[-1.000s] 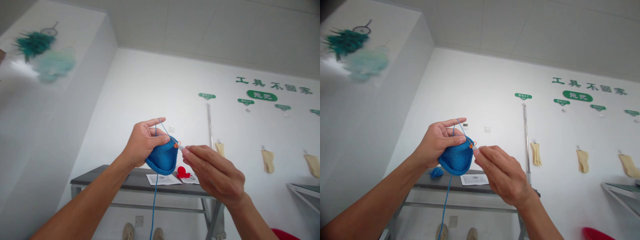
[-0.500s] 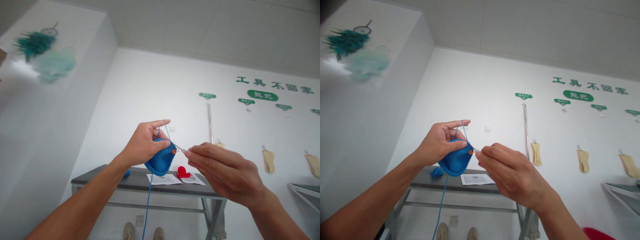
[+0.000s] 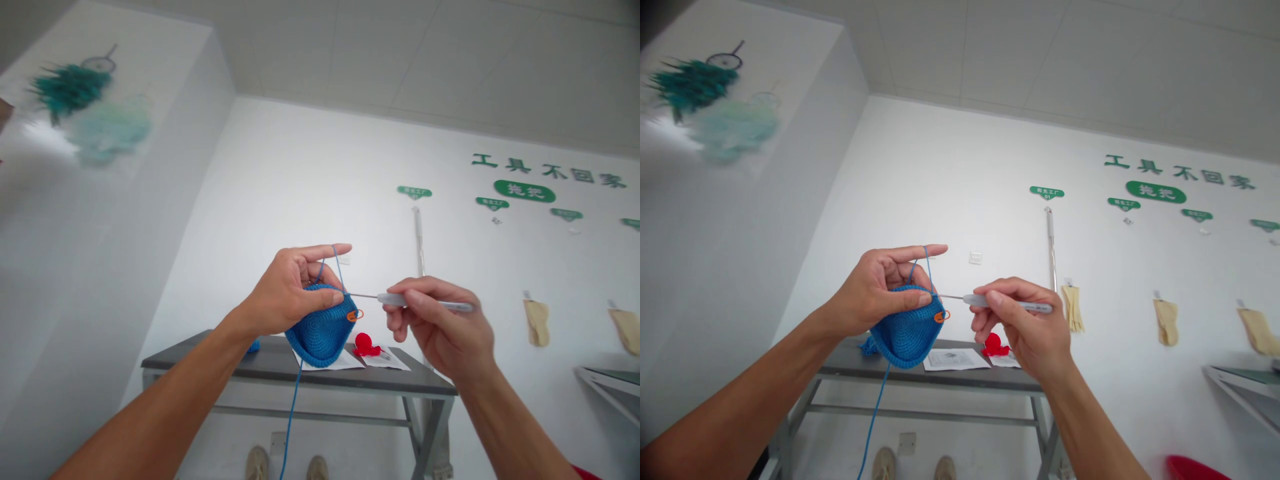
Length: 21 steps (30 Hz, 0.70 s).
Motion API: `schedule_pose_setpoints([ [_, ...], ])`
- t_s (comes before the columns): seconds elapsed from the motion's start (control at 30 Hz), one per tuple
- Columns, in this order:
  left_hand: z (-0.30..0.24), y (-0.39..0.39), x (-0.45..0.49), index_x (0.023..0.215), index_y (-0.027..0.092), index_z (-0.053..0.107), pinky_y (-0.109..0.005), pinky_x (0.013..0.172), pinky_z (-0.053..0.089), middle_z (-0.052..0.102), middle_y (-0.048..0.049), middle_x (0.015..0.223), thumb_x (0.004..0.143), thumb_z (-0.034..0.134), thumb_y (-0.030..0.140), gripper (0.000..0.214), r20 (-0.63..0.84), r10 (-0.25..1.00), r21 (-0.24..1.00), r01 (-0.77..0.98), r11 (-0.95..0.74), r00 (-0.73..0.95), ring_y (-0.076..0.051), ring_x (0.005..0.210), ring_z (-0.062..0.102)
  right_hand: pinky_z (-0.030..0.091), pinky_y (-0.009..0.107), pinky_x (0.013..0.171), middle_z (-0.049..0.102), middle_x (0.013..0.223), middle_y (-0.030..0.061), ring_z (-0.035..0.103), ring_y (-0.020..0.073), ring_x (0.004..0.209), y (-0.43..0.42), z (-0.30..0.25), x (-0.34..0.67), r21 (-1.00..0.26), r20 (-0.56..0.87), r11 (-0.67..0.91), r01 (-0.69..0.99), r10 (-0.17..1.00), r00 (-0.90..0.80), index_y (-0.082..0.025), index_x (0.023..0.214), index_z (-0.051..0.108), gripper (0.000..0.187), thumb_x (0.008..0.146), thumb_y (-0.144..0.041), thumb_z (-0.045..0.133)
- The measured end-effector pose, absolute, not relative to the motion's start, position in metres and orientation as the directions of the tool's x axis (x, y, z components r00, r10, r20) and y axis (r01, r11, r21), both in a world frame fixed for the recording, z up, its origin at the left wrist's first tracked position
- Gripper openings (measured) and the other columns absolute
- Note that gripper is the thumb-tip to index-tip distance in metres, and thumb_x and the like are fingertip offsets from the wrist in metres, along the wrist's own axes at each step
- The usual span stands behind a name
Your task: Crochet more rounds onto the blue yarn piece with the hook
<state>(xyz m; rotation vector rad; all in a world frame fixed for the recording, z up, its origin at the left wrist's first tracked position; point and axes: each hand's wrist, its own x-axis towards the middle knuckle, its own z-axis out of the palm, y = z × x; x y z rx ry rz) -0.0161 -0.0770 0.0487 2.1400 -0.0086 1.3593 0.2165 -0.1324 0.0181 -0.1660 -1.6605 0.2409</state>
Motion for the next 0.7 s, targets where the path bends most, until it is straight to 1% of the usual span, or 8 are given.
schedule_pose_setpoints([
  [0.07, 0.048, -0.077, -0.012, 0.147, 0.007, 0.065, -0.027, 0.059, 0.049, 0.079, -0.0036, 0.075, 0.074, 0.088, 0.015, 0.077, 0.858, 0.306, 0.453, -0.327, -0.829, 0.413, -0.016, 0.063, 0.066, 0.061, 0.022, 0.041, 0.081, 0.071, 0.0063, 0.073, 0.0153, 0.050, -0.120, 0.012, 0.207, -0.269, 0.963, 0.959, -0.089, 0.266, -0.036, -0.018, 0.091, 0.085, 0.014, 0.094, -0.030, 0.078],
  [0.17, 0.046, -0.078, -0.003, 0.148, 0.005, 0.064, -0.025, 0.060, 0.050, 0.079, -0.0033, 0.075, 0.074, 0.086, 0.013, 0.077, 0.901, 0.309, 0.404, -0.325, -0.855, 0.306, -0.015, 0.064, 0.066, 0.065, 0.022, 0.048, 0.082, 0.073, 0.0065, 0.075, 0.0148, 0.055, -0.107, 0.004, 0.190, -0.230, 0.969, 0.961, -0.153, 0.241, 0.061, -0.018, 0.094, 0.084, 0.017, 0.095, -0.033, 0.077],
  [0.27, 0.042, -0.079, 0.007, 0.149, 0.006, 0.063, -0.024, 0.062, 0.052, 0.079, -0.0023, 0.078, 0.077, 0.083, 0.012, 0.075, 0.915, 0.313, 0.386, -0.328, -0.863, 0.252, -0.014, 0.067, 0.068, 0.066, 0.022, 0.051, 0.083, 0.075, 0.0049, 0.077, 0.0145, 0.057, -0.102, -0.003, 0.173, -0.169, 0.966, 0.969, -0.178, 0.199, 0.167, -0.020, 0.095, 0.084, 0.013, 0.094, -0.032, 0.078],
  [0.37, 0.039, -0.079, 0.011, 0.151, 0.007, 0.061, -0.023, 0.068, 0.055, 0.080, -0.0021, 0.081, 0.077, 0.083, 0.012, 0.077, 0.912, 0.339, 0.404, -0.379, -0.832, 0.230, -0.014, 0.070, 0.071, 0.066, 0.021, 0.054, 0.083, 0.075, 0.0025, 0.077, 0.0136, 0.057, -0.101, -0.010, 0.158, -0.120, 0.948, 0.979, -0.166, 0.163, 0.272, -0.021, 0.095, 0.084, 0.008, 0.094, -0.027, 0.079],
  [0.47, 0.034, -0.079, 0.013, 0.155, 0.004, 0.055, -0.025, 0.073, 0.057, 0.084, -0.0055, 0.087, 0.078, 0.085, 0.014, 0.083, 0.897, 0.374, 0.441, -0.440, -0.782, 0.234, -0.016, 0.075, 0.073, 0.067, 0.023, 0.057, 0.083, 0.074, 0.0017, 0.078, 0.0144, 0.058, -0.101, -0.017, 0.147, -0.062, 0.914, 0.996, -0.058, 0.080, 0.398, -0.021, 0.097, 0.084, 0.007, 0.094, -0.025, 0.079],
  [0.57, 0.031, -0.078, 0.015, 0.155, 0.004, 0.055, -0.028, 0.076, 0.057, 0.086, -0.0077, 0.088, 0.077, 0.088, 0.017, 0.086, 0.893, 0.390, 0.449, -0.471, -0.759, 0.224, -0.017, 0.077, 0.073, 0.066, 0.025, 0.059, 0.082, 0.081, 0.0006, 0.078, 0.0143, 0.063, -0.097, -0.024, 0.140, -0.004, 0.881, 0.993, 0.117, -0.052, 0.471, -0.024, 0.100, 0.084, 0.010, 0.097, -0.022, 0.074],
  [0.63, 0.030, -0.077, 0.018, 0.151, 0.004, 0.059, -0.029, 0.077, 0.057, 0.086, -0.0079, 0.087, 0.078, 0.088, 0.018, 0.080, 0.900, 0.391, 0.435, -0.477, -0.764, 0.194, -0.017, 0.076, 0.072, 0.066, 0.027, 0.064, 0.081, 0.087, 0.0002, 0.078, 0.0138, 0.067, -0.093, -0.029, 0.137, 0.046, 0.876, 0.960, 0.276, -0.172, 0.451, -0.025, 0.104, 0.083, 0.015, 0.099, -0.018, 0.071],
  [0.7, 0.030, -0.077, 0.020, 0.147, 0.003, 0.063, -0.029, 0.076, 0.057, 0.085, -0.0070, 0.085, 0.077, 0.089, 0.018, 0.076, 0.904, 0.393, 0.423, -0.489, -0.763, 0.169, -0.017, 0.076, 0.072, 0.066, 0.029, 0.071, 0.080, 0.094, 0.0010, 0.078, 0.0140, 0.073, -0.089, -0.033, 0.137, 0.122, 0.876, 0.880, 0.459, -0.313, 0.368, -0.027, 0.111, 0.082, 0.023, 0.099, -0.013, 0.069],
])
